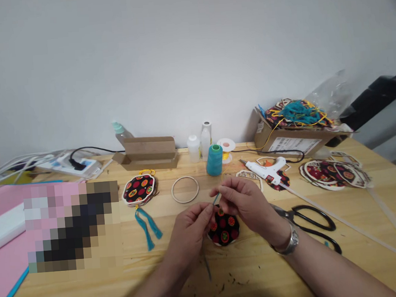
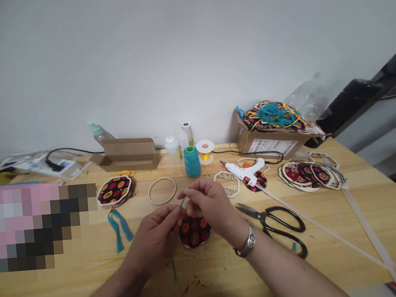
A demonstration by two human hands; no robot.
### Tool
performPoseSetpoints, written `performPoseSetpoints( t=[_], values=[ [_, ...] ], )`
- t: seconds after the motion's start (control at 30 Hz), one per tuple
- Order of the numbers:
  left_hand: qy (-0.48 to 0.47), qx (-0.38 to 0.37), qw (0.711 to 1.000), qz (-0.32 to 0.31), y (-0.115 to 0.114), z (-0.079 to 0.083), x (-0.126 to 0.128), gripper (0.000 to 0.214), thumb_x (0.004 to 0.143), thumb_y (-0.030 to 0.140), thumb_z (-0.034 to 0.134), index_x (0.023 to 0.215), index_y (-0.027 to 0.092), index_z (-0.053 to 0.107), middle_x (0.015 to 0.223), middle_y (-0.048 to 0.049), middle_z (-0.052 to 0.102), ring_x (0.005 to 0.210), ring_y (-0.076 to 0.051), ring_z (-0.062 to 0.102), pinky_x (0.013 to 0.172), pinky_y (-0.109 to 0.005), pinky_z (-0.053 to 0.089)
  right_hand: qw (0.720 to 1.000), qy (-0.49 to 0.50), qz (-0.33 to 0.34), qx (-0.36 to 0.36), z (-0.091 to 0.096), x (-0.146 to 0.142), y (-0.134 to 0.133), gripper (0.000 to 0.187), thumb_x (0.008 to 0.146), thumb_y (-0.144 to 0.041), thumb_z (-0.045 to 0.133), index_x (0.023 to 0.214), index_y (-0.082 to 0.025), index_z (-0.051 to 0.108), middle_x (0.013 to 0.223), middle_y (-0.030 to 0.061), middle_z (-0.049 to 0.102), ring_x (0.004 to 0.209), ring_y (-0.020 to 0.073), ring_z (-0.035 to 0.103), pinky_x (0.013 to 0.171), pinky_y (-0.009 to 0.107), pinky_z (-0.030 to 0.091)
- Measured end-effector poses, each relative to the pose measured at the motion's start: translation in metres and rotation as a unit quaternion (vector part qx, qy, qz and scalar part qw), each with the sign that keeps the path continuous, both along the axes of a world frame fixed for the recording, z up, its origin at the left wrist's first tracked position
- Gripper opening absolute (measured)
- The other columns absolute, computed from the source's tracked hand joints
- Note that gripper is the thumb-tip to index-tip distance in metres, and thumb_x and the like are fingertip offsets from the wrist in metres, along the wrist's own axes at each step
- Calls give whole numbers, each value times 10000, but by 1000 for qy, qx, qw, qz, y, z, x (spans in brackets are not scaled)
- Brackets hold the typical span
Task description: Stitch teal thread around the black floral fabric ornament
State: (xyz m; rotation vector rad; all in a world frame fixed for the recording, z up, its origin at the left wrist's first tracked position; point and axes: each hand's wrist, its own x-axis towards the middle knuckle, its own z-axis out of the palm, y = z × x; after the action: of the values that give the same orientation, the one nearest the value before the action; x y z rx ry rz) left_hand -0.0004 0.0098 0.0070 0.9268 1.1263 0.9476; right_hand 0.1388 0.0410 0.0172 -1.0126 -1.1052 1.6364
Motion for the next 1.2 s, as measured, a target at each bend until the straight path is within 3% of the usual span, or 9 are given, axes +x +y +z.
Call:
performPoseSetpoints(
  t=[0.17, 0.37, 0.43, 0.53, 0.63, 0.7, 0.8, 0.97, 1.2],
  values=[
    [88, 41, 995, 2, 1, 1, -1, 202, 758, 324, 564, 702, 163, 672, 626, -13, 587, 629, -147, 503, 599, -233, 370, 995, 94, -24, 28, 4, 3, 0, 152, 775, -278, 573, 698, -149, 550, 608, -2, 606, 450, 62, 490, 408, 166, 350],
    [175, 210, 945, 182, -3, 2, -3, 224, 699, 232, 636, 920, 244, 672, 1043, -46, 601, 952, -205, 500, 753, -251, 369, 980, 97, -123, 120, 11, 8, 1, 104, 805, -228, 546, 728, -159, 558, 691, 3, 615, 544, 82, 549, 496, 208, 430],
    [155, 197, 951, 179, -7, 2, -3, 137, 722, 251, 619, 844, 229, 677, 835, -35, 638, 773, -173, 538, 665, -235, 380, 976, 68, -132, 157, 12, 8, -1, 94, 821, -220, 526, 755, -162, 563, 701, 9, 615, 572, 94, 562, 520, 227, 444],
    [65, 69, 995, 42, -9, 1, -2, 218, 758, 344, 570, 700, 165, 681, 514, -19, 593, 430, -100, 446, 438, -213, 299, 971, 18, -120, 206, 13, 7, -5, 81, 837, -203, 498, 782, -167, 546, 724, 13, 610, 589, 107, 573, 543, 254, 467],
    [-85, -67, 992, -58, -5, -2, -2, 309, 773, 393, 532, 737, 124, 679, 638, -91, 677, 380, -88, 475, 373, -196, 216, 963, -68, -72, 251, 13, 6, -11, 77, 841, -173, 479, 780, -170, 526, 724, 8, 601, 599, 105, 572, 564, 253, 474],
    [-171, -114, 977, -62, -2, -4, -3, 298, 768, 387, 538, 750, 120, 668, 702, -106, 688, 469, -128, 569, 381, -186, 239, 945, -138, -13, 295, 13, 6, -15, 85, 839, -144, 467, 791, -172, 532, 723, 5, 597, 629, 102, 567, 588, 238, 463],
    [-233, -122, 963, -56, 0, -6, -4, 280, 772, 354, 544, 671, 113, 645, 597, -57, 641, 529, -144, 582, 437, -203, 329, 894, -237, 93, 369, 15, 6, -20, 117, 822, -100, 456, 804, -176, 543, 757, 9, 600, 691, 104, 550, 646, 232, 439],
    [-233, -103, 967, -28, 2, -10, -4, 209, 735, 239, 613, 572, 108, 619, 483, 14, 553, 456, -78, 481, 491, -200, 359, 815, -349, 221, 407, 22, 3, -25, 116, 816, -117, 456, 800, -159, 563, 796, 24, 615, 754, 125, 539, 686, 233, 421],
    [-189, -139, 972, -12, 3, -3, -3, 181, 723, 259, 636, 662, 91, 660, 611, -56, 661, 548, -120, 576, 536, -215, 413, 773, -397, 327, 371, 33, 2, -28, 148, 785, -97, 496, 820, -156, 627, 789, 7, 667, 731, 116, 569, 641, 203, 402]
  ],
)
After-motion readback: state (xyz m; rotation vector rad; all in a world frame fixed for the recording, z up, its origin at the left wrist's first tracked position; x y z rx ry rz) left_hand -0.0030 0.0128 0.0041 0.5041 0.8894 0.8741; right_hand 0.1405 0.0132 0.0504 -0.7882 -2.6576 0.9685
